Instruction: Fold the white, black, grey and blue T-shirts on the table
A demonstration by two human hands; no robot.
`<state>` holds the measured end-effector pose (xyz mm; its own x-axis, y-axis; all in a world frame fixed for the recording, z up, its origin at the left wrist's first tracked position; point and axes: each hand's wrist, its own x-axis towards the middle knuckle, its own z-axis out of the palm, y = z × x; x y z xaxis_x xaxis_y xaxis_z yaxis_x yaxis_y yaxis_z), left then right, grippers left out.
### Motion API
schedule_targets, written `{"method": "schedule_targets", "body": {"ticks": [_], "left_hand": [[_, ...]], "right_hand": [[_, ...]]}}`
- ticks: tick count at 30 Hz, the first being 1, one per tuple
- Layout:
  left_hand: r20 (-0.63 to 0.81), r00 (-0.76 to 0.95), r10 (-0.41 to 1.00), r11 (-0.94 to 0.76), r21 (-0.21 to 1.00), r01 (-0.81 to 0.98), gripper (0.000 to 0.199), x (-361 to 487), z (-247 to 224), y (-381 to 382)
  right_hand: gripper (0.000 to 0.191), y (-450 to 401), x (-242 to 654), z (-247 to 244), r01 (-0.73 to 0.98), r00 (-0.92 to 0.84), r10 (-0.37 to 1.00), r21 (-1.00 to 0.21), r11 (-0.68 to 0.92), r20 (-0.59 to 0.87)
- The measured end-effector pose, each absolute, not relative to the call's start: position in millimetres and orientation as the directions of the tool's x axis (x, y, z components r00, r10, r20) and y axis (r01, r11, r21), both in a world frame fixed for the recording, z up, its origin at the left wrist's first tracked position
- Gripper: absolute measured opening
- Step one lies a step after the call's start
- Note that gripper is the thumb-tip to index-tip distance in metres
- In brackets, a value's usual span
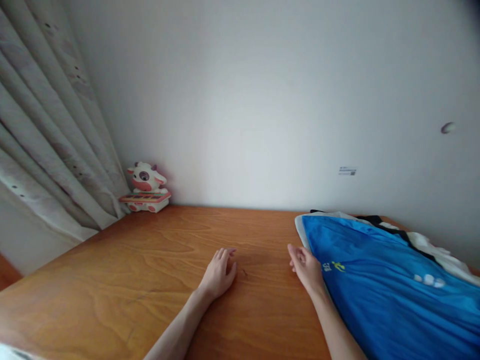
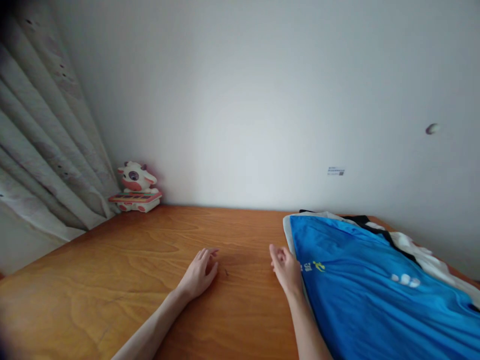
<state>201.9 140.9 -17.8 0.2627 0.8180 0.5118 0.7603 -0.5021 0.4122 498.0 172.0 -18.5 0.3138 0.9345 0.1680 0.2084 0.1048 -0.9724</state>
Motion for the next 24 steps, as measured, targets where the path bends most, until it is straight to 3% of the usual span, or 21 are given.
{"method": "schedule_targets", "body": {"ticks": [3, 5, 7, 10, 14, 17, 21, 24], "left_hand": [[0.481, 0.408, 0.776, -0.594, 0.341, 0.729, 0.041, 213.2, -12.5, 149.5], [0.482, 0.431, 0.763, -0.617, 0.343, 0.708, 0.041, 218.0, -12.2, 158.4], [0.509, 0.371, 0.777, -0.591, 0.383, 0.710, 0.039, 218.8, -14.5, 166.9], [0.509, 0.297, 0.808, -0.552, 0.477, 0.684, 0.037, 214.5, -19.8, 173.3], [0.483, 0.318, 0.815, -0.557, 0.506, 0.659, 0.040, 209.3, -23.8, 171.1], [0.482, 0.359, 0.799, -0.582, 0.473, 0.661, 0.044, 209.5, -24.3, 168.7], [0.465, 0.382, 0.798, -0.588, 0.466, 0.661, 0.045, 211.1, -24.6, 168.7], [0.454, 0.391, 0.801, -0.586, 0.460, 0.667, 0.044, 211.9, -24.7, 169.2]], "right_hand": [[0.059, 171.7, 510.7, -6.3, -0.240, 0.426, 0.904, -0.962, 0.129, 0.015], [0.063, 170.8, 526.6, -0.6, -0.523, 0.495, 0.864, -0.825, 0.212, -0.092], [0.066, 167.5, 545.5, 1.6, -0.663, 0.526, 0.843, -0.676, 0.322, -0.114], [0.076, 160.9, 571.7, -0.4, -0.674, 0.578, 0.816, -0.585, 0.452, -0.035], [0.076, 160.8, 591.2, -6.9, -0.606, 0.634, 0.773, -0.623, 0.494, -0.005], [0.066, 166.5, 595.9, -12.3, -0.590, 0.665, 0.746, -0.639, 0.494, -0.038], [0.037, 171.4, 597.8, -18.5, -0.636, 0.699, 0.698, -0.580, 0.510, -0.153], [0.025, 172.7, 598.8, -20.4, -0.606, 0.712, 0.687, -0.620, 0.499, -0.143]]}}
